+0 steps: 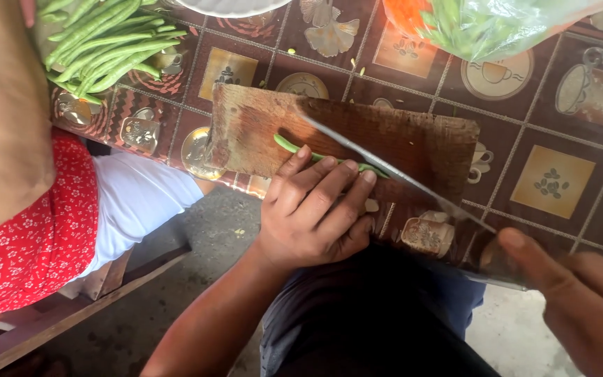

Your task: Chopping green beans on a wooden cutting board using a chef's knife.

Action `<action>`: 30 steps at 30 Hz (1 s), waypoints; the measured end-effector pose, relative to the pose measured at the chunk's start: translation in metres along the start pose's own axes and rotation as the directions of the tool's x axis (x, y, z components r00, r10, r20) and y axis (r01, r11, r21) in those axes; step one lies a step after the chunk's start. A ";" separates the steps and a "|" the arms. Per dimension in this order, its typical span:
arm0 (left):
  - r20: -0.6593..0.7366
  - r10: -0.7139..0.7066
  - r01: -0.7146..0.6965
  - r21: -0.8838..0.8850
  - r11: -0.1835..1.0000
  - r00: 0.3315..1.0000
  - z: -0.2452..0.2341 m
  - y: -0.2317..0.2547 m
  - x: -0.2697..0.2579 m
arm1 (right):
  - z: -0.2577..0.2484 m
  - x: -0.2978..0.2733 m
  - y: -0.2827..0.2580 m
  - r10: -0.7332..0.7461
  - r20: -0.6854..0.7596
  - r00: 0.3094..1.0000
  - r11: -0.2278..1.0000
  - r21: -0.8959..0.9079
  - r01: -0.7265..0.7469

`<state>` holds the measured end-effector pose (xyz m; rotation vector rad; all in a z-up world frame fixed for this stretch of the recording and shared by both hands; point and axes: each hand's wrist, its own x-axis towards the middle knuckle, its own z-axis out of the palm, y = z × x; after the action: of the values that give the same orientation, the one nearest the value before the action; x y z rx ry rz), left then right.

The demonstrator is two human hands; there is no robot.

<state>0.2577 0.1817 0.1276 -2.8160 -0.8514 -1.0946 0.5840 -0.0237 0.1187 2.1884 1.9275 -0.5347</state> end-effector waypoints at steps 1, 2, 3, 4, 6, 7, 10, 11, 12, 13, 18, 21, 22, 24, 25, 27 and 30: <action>-0.001 0.003 -0.003 -0.006 1.000 1.000 0.000 0.000 0.000 | -0.007 0.004 -0.003 -0.080 -0.086 0.993 0.994 0.071 0.087; -0.002 0.009 -0.009 -0.016 1.000 1.000 0.000 0.001 0.000 | -0.014 0.007 -0.006 -0.148 -0.178 0.973 0.976 0.133 0.173; -0.004 0.011 -0.011 -0.016 1.000 1.000 -0.001 0.001 0.001 | -0.028 0.014 -0.020 -0.147 -0.181 0.972 0.976 0.132 0.172; -0.007 0.010 -0.010 -0.016 1.000 1.000 -0.001 0.002 0.001 | -0.042 0.020 -0.033 -0.242 -0.279 0.929 0.954 0.104 0.280; -0.010 0.012 -0.012 -0.014 1.000 1.000 -0.001 0.003 0.002 | -0.056 0.027 -0.045 -0.330 -0.376 0.866 0.923 0.064 0.380; -0.011 0.011 -0.011 -0.017 1.000 1.000 -0.001 0.003 0.002 | -0.056 0.027 -0.044 -0.342 -0.293 0.893 0.934 -0.002 0.357; -0.013 0.001 -0.002 -0.022 1.000 1.000 -0.001 0.003 0.000 | -0.052 0.028 -0.041 -0.309 -0.158 0.938 0.950 -0.098 0.296; -0.012 -0.004 0.004 -0.027 1.000 1.000 0.000 0.003 0.000 | -0.050 0.028 -0.040 -0.270 -0.107 0.957 0.959 -0.124 0.256; -0.013 -0.006 0.006 -0.026 1.000 1.000 -0.001 0.004 0.000 | -0.052 0.028 -0.040 -0.272 -0.106 0.957 0.958 -0.125 0.258; -0.012 -0.012 0.011 -0.038 0.999 1.000 -0.001 0.004 0.000 | -0.053 0.028 -0.041 -0.286 -0.116 0.951 0.956 -0.098 0.276; -0.012 -0.014 0.014 -0.062 0.998 1.000 0.000 0.003 -0.001 | -0.054 0.027 -0.043 -0.310 -0.139 0.940 0.951 -0.031 0.309; -0.007 -0.027 0.026 -0.068 0.997 1.000 -0.001 0.004 0.000 | -0.050 0.026 -0.039 -0.336 -0.120 0.934 0.942 -0.075 0.329; -0.003 -0.025 0.025 -0.067 0.997 1.000 -0.001 0.003 0.000 | -0.048 0.025 -0.037 -0.326 -0.112 0.939 0.945 -0.054 0.322; 0.002 -0.024 0.024 -0.070 0.997 1.000 -0.001 0.003 0.000 | -0.042 0.022 -0.033 -0.315 -0.101 0.944 0.949 -0.034 0.313; -0.001 -0.019 0.019 -0.066 0.998 1.000 -0.001 0.002 0.000 | -0.039 0.021 -0.032 -0.313 -0.097 0.945 0.950 -0.041 0.310; -0.003 -0.017 0.017 -0.065 0.998 1.000 -0.001 0.001 0.000 | -0.037 0.017 -0.032 -0.309 -0.088 0.947 0.951 -0.049 0.305; 0.000 -0.009 0.009 -0.069 0.998 1.000 -0.001 -0.001 0.000 | -0.035 0.015 -0.035 -0.266 -0.164 0.950 0.964 -0.022 0.266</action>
<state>0.2564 0.1819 0.1284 -2.8700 -0.8442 -1.1467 0.5565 0.0084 0.1489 2.0425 2.3291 -0.4013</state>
